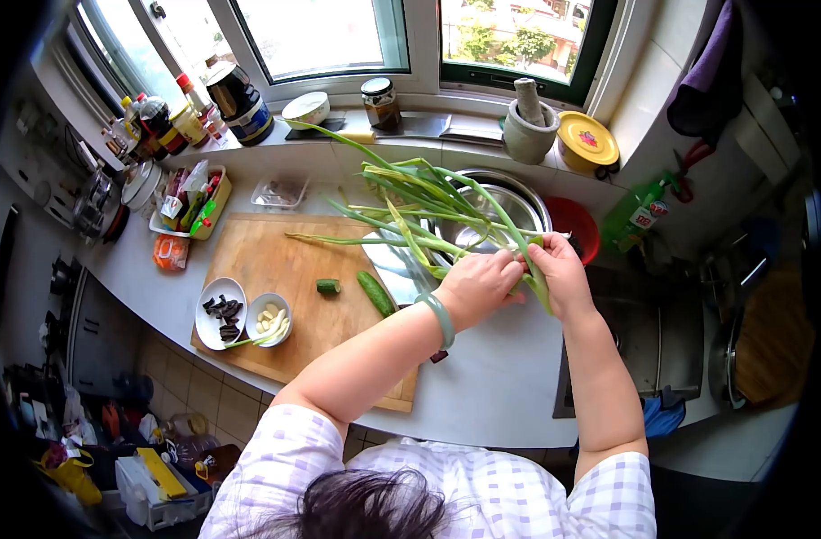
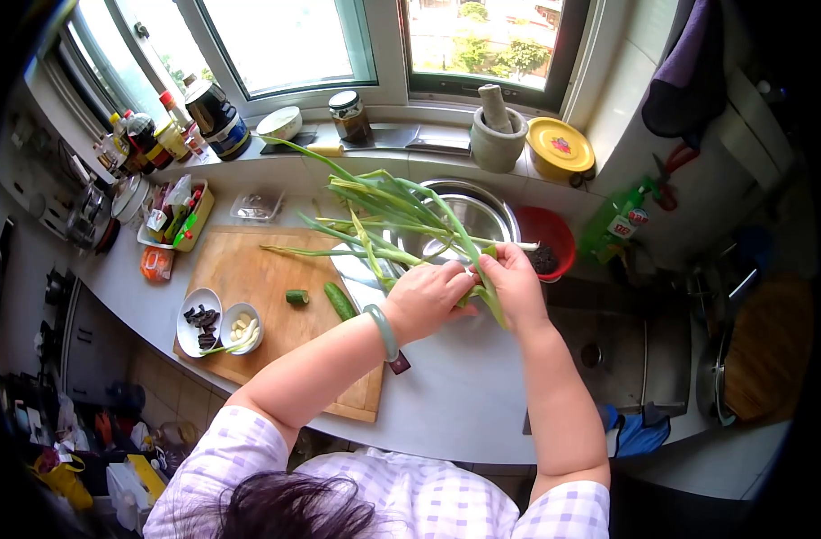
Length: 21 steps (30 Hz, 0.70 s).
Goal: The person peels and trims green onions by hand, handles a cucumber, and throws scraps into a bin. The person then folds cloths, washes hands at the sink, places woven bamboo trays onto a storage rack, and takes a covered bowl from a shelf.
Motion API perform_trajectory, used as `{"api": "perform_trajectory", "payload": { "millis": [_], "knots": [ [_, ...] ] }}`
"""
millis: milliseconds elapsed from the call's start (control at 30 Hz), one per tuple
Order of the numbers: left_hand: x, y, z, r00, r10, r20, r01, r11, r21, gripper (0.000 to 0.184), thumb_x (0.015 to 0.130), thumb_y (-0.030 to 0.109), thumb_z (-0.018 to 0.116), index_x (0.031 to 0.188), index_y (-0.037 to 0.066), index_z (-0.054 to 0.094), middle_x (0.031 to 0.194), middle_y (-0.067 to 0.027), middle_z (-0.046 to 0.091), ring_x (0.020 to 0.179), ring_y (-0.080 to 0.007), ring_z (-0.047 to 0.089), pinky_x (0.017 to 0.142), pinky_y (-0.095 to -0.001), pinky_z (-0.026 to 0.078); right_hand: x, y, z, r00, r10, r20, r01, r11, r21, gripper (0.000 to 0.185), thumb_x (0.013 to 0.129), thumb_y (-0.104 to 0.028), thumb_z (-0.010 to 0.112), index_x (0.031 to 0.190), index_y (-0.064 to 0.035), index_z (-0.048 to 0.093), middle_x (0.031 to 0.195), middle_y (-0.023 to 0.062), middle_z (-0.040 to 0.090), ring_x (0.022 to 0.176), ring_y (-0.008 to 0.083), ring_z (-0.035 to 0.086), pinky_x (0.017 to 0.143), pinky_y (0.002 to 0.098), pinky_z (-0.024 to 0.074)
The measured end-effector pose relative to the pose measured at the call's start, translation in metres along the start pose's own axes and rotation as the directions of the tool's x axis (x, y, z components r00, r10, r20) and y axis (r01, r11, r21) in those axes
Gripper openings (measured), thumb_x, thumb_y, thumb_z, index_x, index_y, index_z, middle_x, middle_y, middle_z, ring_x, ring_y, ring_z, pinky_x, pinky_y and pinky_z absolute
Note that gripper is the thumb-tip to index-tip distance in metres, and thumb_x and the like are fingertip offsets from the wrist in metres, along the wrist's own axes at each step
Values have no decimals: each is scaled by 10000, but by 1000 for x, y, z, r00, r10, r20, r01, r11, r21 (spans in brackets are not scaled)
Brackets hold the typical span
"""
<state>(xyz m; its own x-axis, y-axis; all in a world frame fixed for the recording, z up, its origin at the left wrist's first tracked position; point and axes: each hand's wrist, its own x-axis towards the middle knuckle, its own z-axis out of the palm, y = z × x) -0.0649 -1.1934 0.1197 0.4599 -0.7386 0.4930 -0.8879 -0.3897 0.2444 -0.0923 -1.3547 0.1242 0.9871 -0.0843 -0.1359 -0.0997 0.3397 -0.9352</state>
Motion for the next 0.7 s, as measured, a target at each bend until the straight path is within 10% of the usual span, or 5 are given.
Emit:
{"api": "perform_trajectory", "payload": {
  "millis": [300, 400, 700],
  "knots": [
    [-1, 5, 6, 977, -199, 73, 212, 925, -316, 213, 769, 277, 603, 809, 75, 551, 723, -83, 568, 686, -264, 567, 604, -368, 445, -3, 2, 5, 992, 72, -102, -45, 968, 246, 63, 859, -41, 489, 906, -20, 453, 803, 94, 560, 725, 152, 563, 664, 264, 484],
    [-1, 10, 9, 901, -376, 218, 426, 662, -618, 178, 774, 228, 597, 723, 68, 538, 667, -72, 557, 652, -279, 558, 605, -374, 444, -6, -1, 15, 988, 59, -144, -22, 969, 247, 54, 857, -40, 491, 893, -28, 453, 794, 93, 558, 685, 150, 555, 630, 261, 485],
    [-55, 40, -25, 991, 131, 11, -125, 967, -223, 188, 745, 185, 621, 640, 95, 493, 571, -29, 479, 549, -218, 494, 527, -334, 383, -12, -9, -37, 924, -57, -379, 147, 966, 213, 54, 863, -62, 489, 864, -64, 435, 744, 66, 528, 551, 97, 475, 481, 218, 396]
  ]
}}
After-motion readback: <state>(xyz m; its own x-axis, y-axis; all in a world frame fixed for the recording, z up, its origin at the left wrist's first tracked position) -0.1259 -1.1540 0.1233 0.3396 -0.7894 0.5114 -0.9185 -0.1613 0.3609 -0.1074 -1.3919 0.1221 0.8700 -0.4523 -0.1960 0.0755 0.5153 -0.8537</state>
